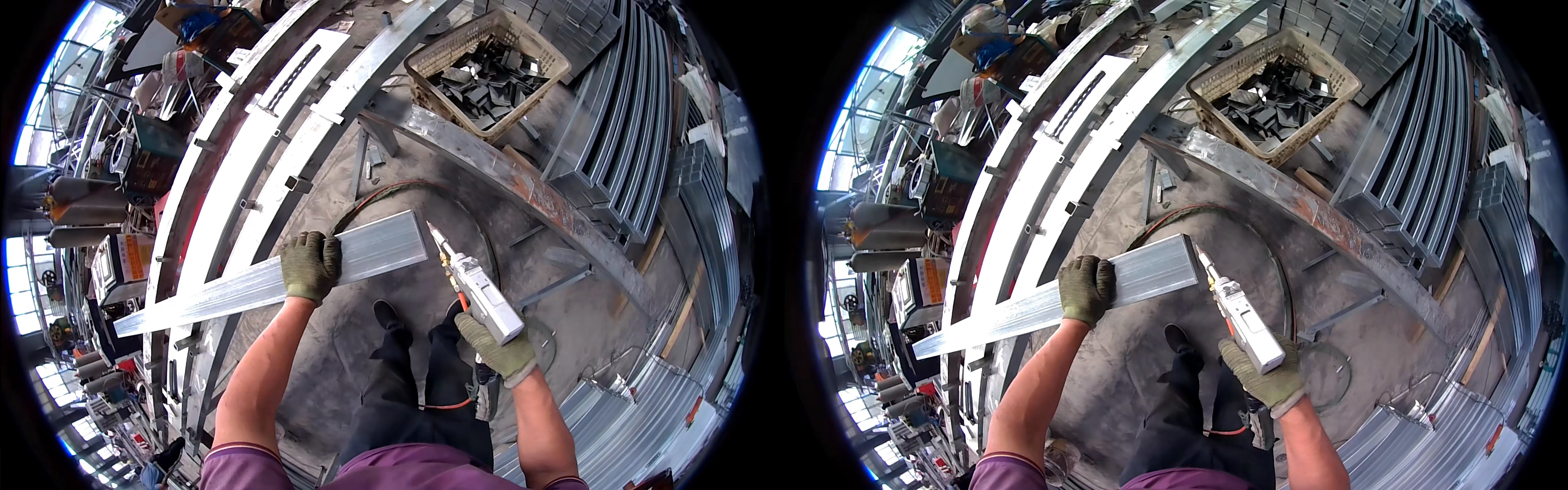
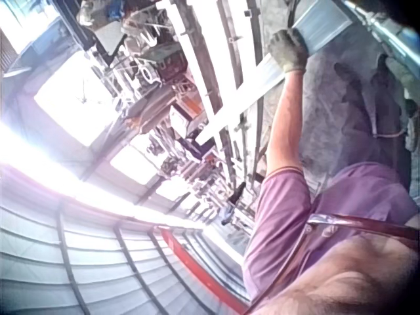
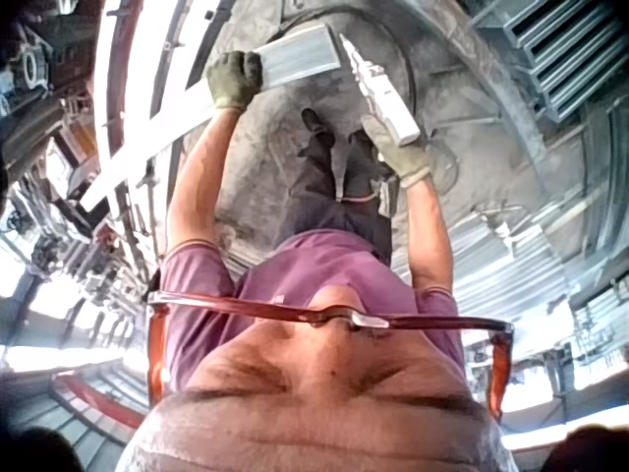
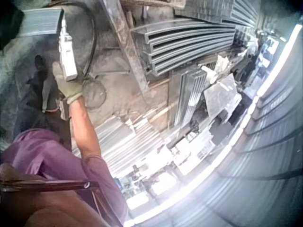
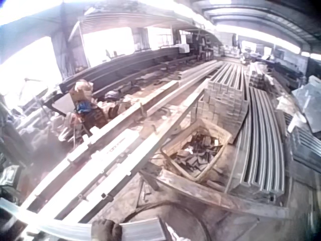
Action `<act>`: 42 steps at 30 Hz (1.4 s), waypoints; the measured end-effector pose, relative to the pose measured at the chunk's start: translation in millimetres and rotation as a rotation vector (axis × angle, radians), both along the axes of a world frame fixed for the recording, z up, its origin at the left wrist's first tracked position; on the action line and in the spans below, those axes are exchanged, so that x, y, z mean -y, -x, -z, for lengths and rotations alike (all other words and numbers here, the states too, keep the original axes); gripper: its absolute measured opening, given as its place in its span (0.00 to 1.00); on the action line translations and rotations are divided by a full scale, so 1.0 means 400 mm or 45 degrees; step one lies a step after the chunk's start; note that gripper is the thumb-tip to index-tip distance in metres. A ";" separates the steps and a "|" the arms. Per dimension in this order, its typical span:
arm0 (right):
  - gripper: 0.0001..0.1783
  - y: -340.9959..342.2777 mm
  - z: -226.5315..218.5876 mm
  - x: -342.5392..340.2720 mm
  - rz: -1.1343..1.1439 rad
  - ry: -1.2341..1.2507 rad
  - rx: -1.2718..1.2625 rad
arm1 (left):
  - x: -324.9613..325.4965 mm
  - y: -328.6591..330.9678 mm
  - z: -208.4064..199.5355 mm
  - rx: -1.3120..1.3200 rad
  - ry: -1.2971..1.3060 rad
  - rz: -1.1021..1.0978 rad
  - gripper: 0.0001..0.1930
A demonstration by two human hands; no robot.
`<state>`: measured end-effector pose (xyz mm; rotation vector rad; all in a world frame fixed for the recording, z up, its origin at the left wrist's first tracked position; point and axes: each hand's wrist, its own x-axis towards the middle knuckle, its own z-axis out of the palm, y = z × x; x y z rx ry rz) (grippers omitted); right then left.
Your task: The person welds multiple aluminum profiles using a handheld welding torch. They position the profiles on a metal jig, apply welds along the seams, and then move the finished pieces to a nearby stack.
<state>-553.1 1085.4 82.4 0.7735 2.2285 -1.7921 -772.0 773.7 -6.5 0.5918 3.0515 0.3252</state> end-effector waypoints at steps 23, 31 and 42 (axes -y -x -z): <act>0.14 0.042 0.102 -0.025 -0.195 -0.051 -0.153 | 0.000 0.000 0.004 0.018 -0.016 -0.006 0.16; 0.15 0.056 0.076 -0.015 -0.134 -0.019 -0.130 | 0.005 -0.002 0.008 0.012 -0.019 -0.015 0.16; 0.15 0.054 0.092 -0.017 -0.156 -0.141 -0.157 | -0.004 -0.002 0.000 -0.003 -0.036 -0.004 0.16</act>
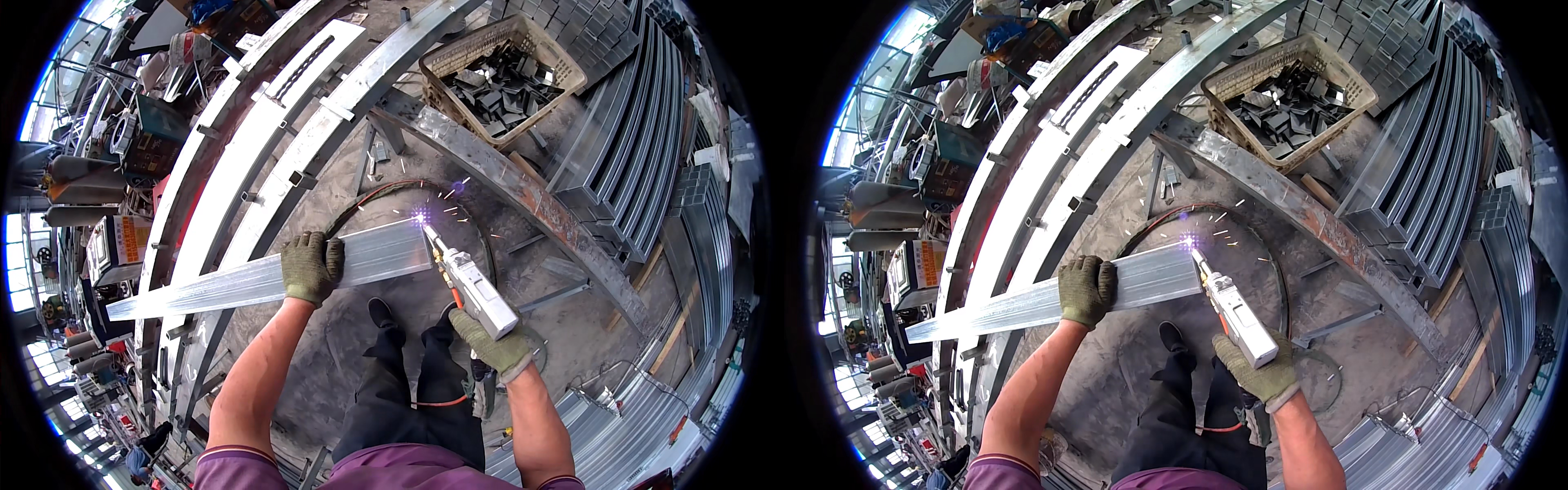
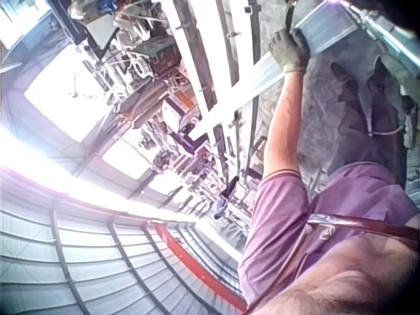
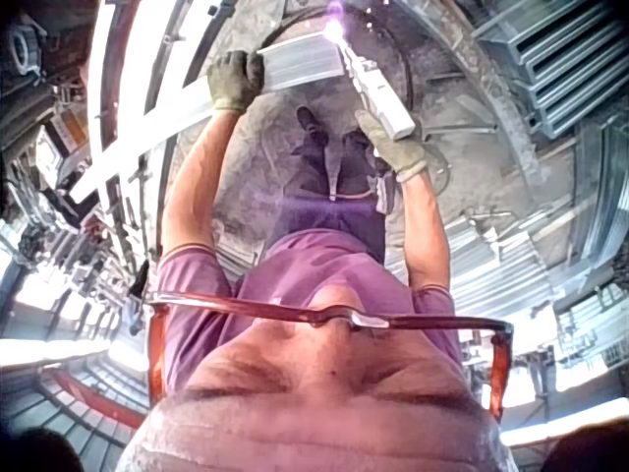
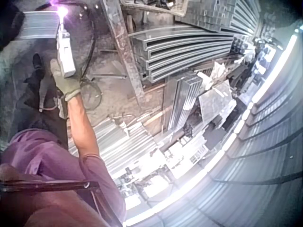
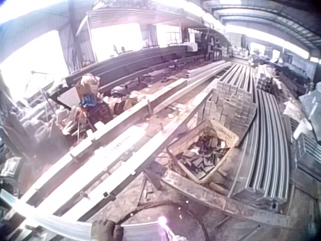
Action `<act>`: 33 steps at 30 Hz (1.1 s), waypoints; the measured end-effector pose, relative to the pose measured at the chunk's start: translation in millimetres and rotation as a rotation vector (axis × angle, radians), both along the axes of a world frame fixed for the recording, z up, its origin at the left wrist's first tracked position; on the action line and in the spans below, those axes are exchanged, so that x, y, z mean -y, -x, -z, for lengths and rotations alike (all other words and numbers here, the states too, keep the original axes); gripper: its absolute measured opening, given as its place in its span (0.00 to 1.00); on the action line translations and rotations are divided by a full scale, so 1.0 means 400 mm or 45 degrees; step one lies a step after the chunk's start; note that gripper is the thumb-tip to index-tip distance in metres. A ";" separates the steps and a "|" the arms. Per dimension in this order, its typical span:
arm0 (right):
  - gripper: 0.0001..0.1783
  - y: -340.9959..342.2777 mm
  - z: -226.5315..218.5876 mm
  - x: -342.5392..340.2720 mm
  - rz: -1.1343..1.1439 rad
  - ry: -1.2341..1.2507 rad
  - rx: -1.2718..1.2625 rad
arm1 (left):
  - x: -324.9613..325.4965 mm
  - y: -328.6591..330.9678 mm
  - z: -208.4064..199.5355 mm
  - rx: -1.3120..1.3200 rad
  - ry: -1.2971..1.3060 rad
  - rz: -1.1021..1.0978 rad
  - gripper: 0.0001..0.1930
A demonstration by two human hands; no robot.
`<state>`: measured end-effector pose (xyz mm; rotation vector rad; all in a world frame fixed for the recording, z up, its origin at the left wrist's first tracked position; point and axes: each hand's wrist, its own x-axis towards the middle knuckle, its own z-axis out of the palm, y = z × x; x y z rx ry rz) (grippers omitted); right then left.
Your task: The person welds multiple aluminum profiles using a handheld welding torch. They position the profiles on a metal jig, apply welds along the seams, and then move the finished pieces to a nearby stack.
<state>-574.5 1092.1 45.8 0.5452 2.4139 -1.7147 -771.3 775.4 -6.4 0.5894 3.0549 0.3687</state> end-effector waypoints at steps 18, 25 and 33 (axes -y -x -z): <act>0.14 0.013 -0.024 0.002 -0.044 -0.111 -0.133 | 0.003 0.000 0.006 -0.014 0.023 -0.003 0.17; 0.15 0.015 -0.049 0.002 -0.012 -0.072 -0.032 | 0.002 0.000 0.006 0.009 0.018 -0.020 0.17; 0.16 0.015 -0.056 0.006 -0.027 -0.090 -0.030 | 0.003 0.000 0.002 -0.007 0.017 -0.022 0.17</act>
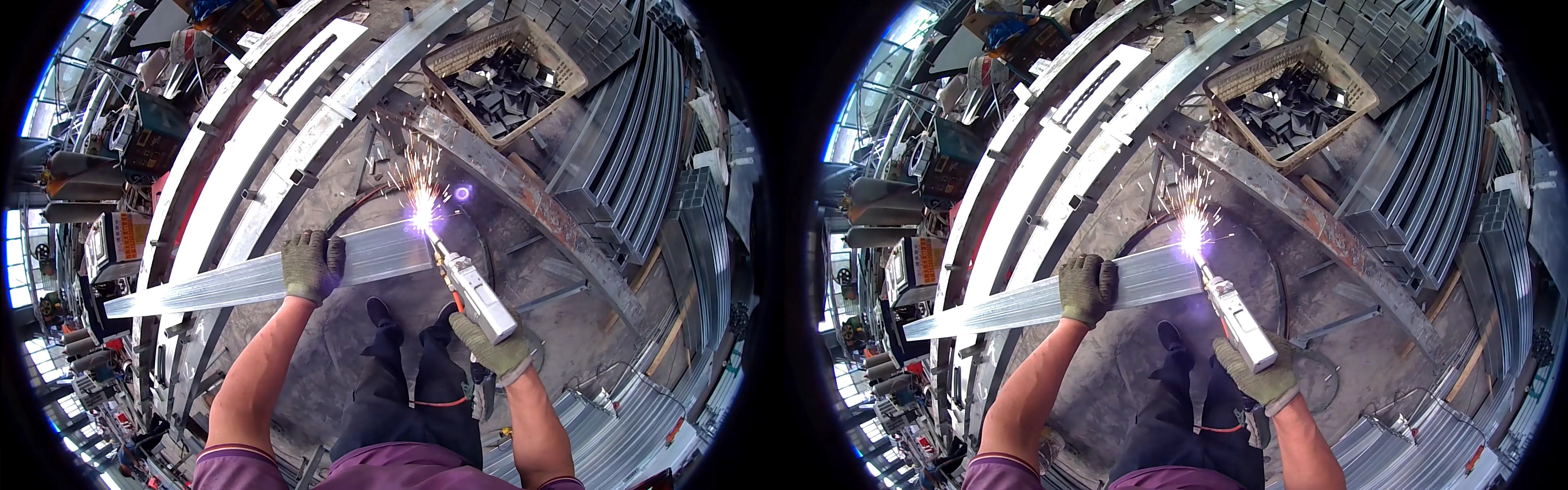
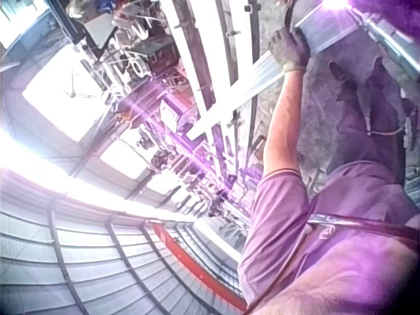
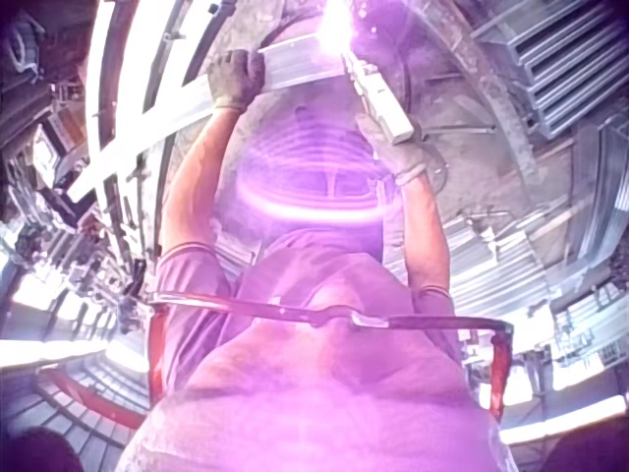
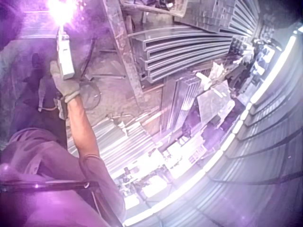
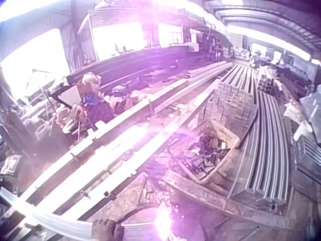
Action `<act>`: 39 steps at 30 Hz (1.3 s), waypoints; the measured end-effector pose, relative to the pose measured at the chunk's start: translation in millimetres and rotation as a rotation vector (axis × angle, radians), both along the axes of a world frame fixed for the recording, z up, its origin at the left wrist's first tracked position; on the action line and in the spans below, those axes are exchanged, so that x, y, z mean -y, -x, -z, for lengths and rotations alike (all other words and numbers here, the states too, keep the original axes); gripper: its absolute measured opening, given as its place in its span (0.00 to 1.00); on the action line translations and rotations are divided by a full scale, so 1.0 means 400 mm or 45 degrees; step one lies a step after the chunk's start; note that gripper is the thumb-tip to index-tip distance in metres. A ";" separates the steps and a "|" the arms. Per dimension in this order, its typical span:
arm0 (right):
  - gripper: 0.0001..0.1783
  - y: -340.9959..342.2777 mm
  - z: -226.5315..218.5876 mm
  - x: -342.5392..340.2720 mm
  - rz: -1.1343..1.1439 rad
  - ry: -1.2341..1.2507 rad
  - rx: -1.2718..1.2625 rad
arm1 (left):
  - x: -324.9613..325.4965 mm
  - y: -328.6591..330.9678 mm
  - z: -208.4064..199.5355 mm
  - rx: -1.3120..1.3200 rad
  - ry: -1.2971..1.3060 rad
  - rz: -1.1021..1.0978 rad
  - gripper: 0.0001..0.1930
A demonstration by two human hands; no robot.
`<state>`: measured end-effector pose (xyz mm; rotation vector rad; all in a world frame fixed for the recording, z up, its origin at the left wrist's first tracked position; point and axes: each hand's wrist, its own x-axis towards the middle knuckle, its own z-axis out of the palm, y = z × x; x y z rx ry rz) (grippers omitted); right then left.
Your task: The person welds multiple aluminum profiles using a handheld welding torch. They position the profiles on a metal jig, apply welds along the seams, and then move the finished pieces to a nearby stack.
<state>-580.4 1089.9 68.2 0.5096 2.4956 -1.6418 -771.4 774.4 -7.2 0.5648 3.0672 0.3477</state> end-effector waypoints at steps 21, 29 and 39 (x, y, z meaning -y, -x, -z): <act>0.14 -0.045 -0.036 0.000 0.117 0.113 0.240 | 0.000 0.002 0.003 0.018 0.033 0.001 0.18; 0.09 -0.105 -0.086 -0.014 0.055 -0.021 0.101 | 0.001 0.001 0.008 -0.018 -0.021 0.003 0.17; 0.13 -0.192 -0.042 0.008 0.010 -0.037 0.054 | -0.001 0.002 -0.001 0.026 0.025 0.037 0.17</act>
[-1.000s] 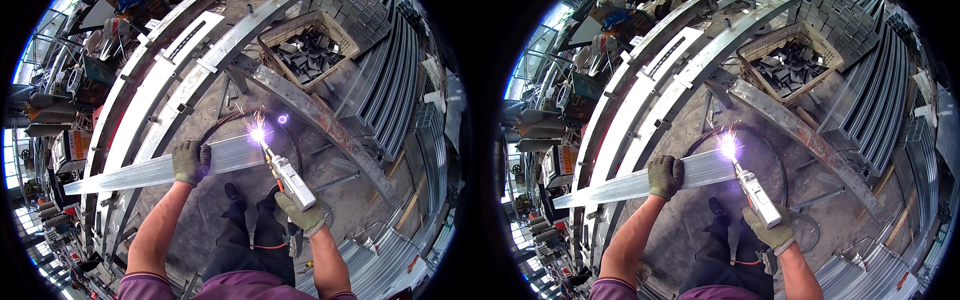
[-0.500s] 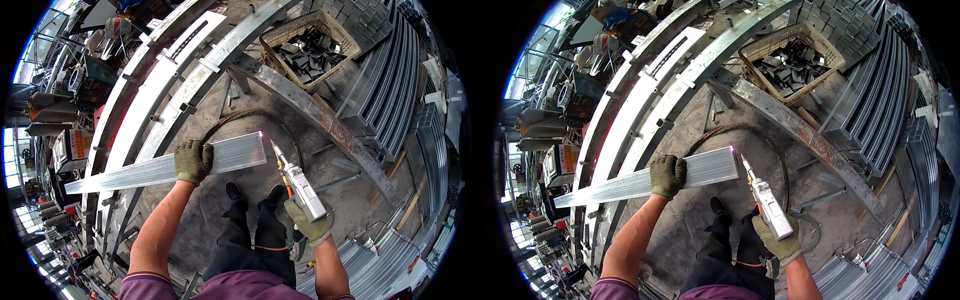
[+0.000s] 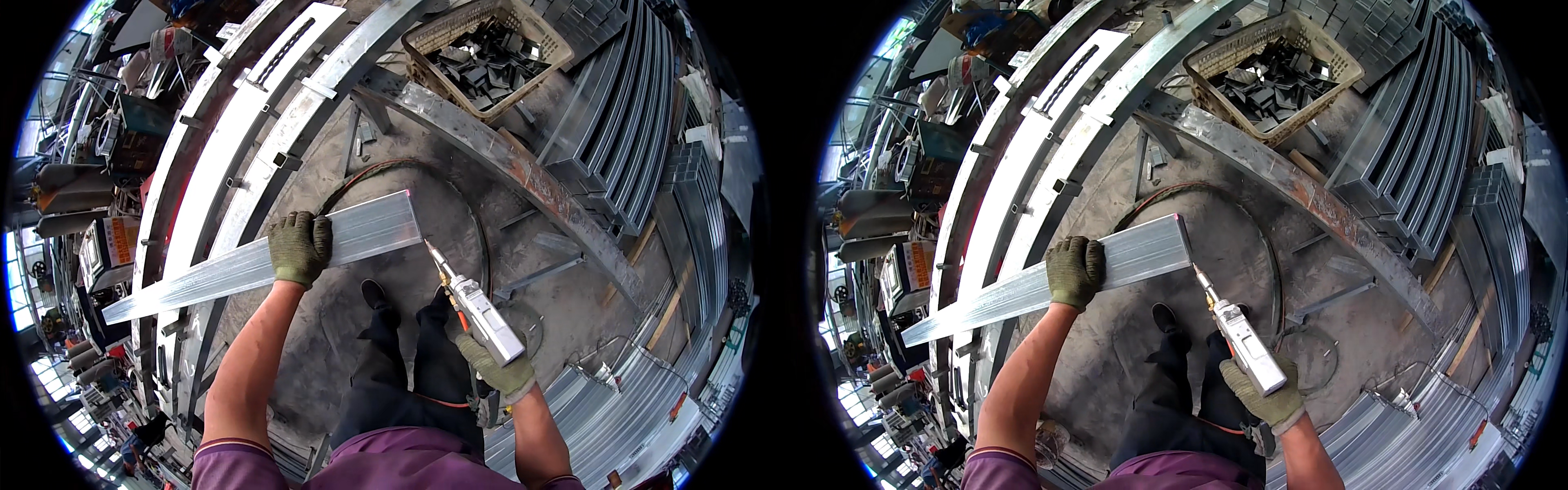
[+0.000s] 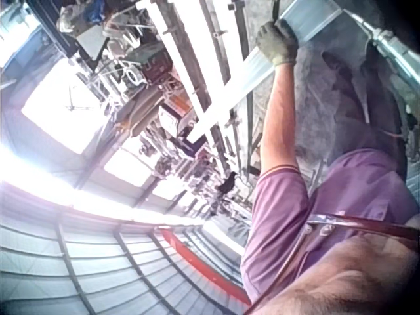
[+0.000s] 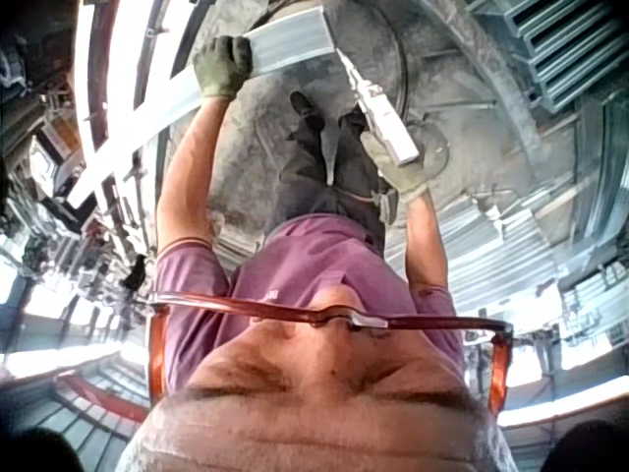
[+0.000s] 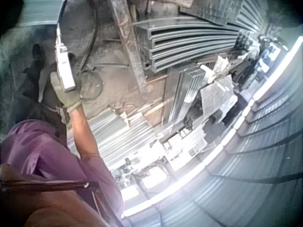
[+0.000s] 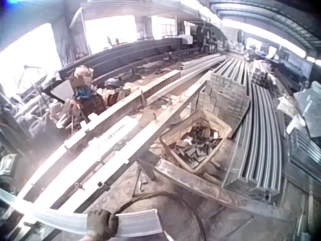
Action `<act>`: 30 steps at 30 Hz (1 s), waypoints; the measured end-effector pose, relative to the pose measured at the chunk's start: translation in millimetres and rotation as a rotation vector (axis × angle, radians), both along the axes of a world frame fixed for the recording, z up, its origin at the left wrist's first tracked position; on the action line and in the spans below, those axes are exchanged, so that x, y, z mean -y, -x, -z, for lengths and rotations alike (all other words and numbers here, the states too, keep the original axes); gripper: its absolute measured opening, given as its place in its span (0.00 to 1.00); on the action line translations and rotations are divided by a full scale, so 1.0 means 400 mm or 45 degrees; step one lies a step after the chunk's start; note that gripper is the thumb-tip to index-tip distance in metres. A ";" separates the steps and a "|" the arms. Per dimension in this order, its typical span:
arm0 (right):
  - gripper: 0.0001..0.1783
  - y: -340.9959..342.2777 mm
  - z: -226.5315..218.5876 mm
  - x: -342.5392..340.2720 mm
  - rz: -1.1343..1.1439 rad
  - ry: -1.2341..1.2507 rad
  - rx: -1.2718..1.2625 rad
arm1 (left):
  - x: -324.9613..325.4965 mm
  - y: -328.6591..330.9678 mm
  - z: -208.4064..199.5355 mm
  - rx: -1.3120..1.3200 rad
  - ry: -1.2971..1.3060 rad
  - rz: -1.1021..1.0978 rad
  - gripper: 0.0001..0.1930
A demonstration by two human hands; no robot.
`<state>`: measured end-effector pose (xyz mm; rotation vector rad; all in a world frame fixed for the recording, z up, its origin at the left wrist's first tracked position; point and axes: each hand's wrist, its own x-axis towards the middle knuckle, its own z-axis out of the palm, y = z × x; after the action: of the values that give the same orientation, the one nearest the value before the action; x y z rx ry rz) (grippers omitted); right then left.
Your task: The person welds multiple aluminum profiles using a handheld welding torch. They position the profiles on a metal jig, apply welds along the seams, and then move the finished pieces to a nearby stack.
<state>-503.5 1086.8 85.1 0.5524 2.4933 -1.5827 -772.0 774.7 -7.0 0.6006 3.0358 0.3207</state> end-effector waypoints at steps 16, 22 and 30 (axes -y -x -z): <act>0.14 0.016 0.032 0.019 0.004 -0.060 -0.065 | 0.001 -0.003 0.001 -0.023 -0.012 -0.024 0.19; 0.14 0.028 0.019 0.027 -0.048 -0.140 -0.092 | 0.005 -0.001 0.004 -0.038 0.007 -0.014 0.19; 0.13 0.035 -0.003 0.031 -0.083 -0.144 0.005 | 0.005 0.003 0.013 -0.054 -0.012 0.004 0.18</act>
<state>-517.6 1074.5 86.5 0.4823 2.5819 -1.4238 -773.0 772.6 -12.0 0.6211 3.0752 0.3270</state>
